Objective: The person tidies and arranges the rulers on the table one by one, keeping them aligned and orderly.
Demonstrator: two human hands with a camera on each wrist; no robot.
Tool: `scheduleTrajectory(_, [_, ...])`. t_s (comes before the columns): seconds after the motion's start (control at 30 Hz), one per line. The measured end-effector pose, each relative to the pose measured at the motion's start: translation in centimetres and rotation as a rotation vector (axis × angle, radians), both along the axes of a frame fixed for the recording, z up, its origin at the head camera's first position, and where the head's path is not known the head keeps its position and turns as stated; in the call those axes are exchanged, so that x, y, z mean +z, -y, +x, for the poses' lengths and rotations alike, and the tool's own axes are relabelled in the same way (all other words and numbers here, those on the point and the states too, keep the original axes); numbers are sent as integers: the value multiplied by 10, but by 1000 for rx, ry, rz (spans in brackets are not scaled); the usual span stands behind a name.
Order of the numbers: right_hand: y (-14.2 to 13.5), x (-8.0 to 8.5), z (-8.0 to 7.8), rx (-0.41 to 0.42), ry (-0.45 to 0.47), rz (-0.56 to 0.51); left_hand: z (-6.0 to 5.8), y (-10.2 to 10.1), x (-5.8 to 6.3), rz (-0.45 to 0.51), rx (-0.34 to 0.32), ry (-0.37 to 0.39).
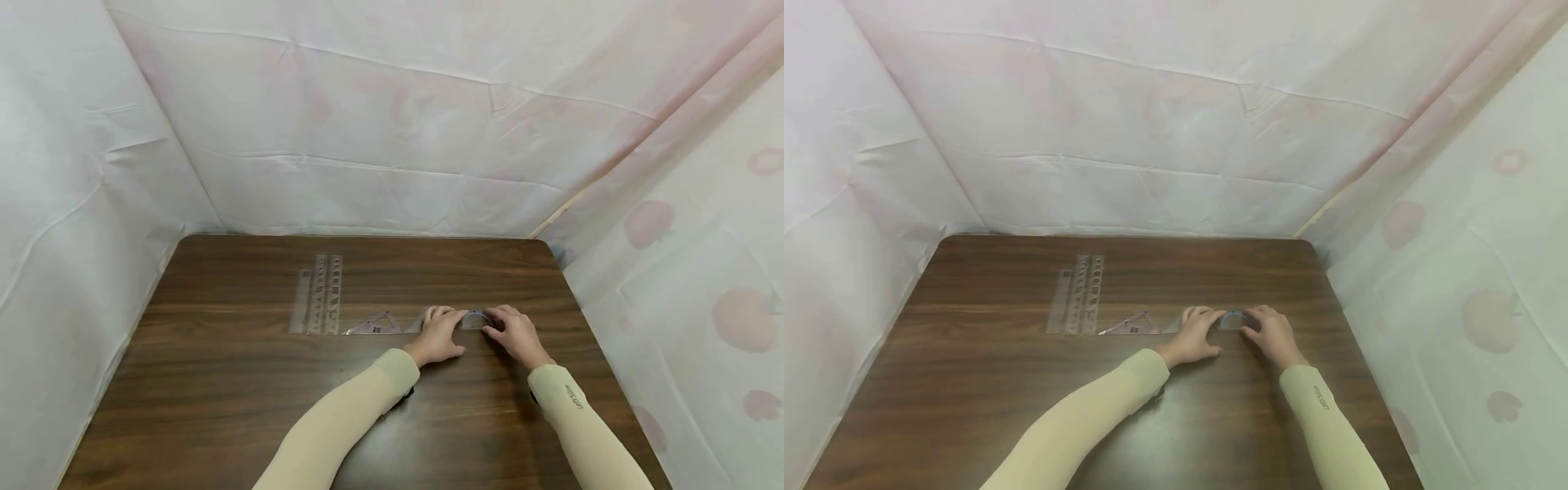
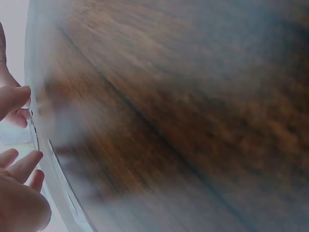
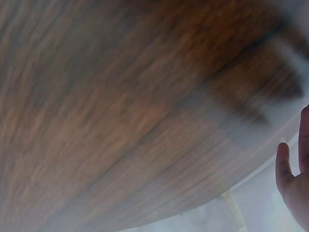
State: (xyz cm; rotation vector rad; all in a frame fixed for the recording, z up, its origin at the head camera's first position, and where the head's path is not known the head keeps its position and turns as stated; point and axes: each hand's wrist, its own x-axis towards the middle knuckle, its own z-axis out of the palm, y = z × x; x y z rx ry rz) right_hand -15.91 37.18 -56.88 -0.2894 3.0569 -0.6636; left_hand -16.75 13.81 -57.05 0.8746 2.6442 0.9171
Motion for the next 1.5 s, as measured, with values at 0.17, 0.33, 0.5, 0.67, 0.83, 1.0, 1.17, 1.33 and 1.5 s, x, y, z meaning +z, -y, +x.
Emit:
scheduleTrajectory(0.17, [4,-5,-2,-13,-8,26,-1,-1,3,-38,10,27])
scheduleTrajectory(0.33, [7,-7,-3,-14,-38,41,-1,-2,6,-74,10,54])
scheduleTrajectory(0.5, [8,-9,-4,-21,-54,60,-1,-3,5,-103,21,43])
scheduleTrajectory(0.67, [9,-7,-5,-26,-54,63,-2,-3,4,-116,34,31])
scheduleTrajectory(0.83, [9,-4,-4,-27,-38,70,-2,-4,2,-118,52,28])
scheduleTrajectory(1.0, [9,-2,-3,-22,-37,77,-2,-5,1,-122,58,28])
scheduleTrajectory(1.17, [9,0,-2,-28,-33,79,0,-4,3,-119,51,31])
scheduleTrajectory(1.33, [10,1,-1,-29,-36,86,0,-3,5,-127,52,29])
scheduleTrajectory(1.5, [11,0,-1,-29,-37,92,-1,-3,5,-133,55,41])
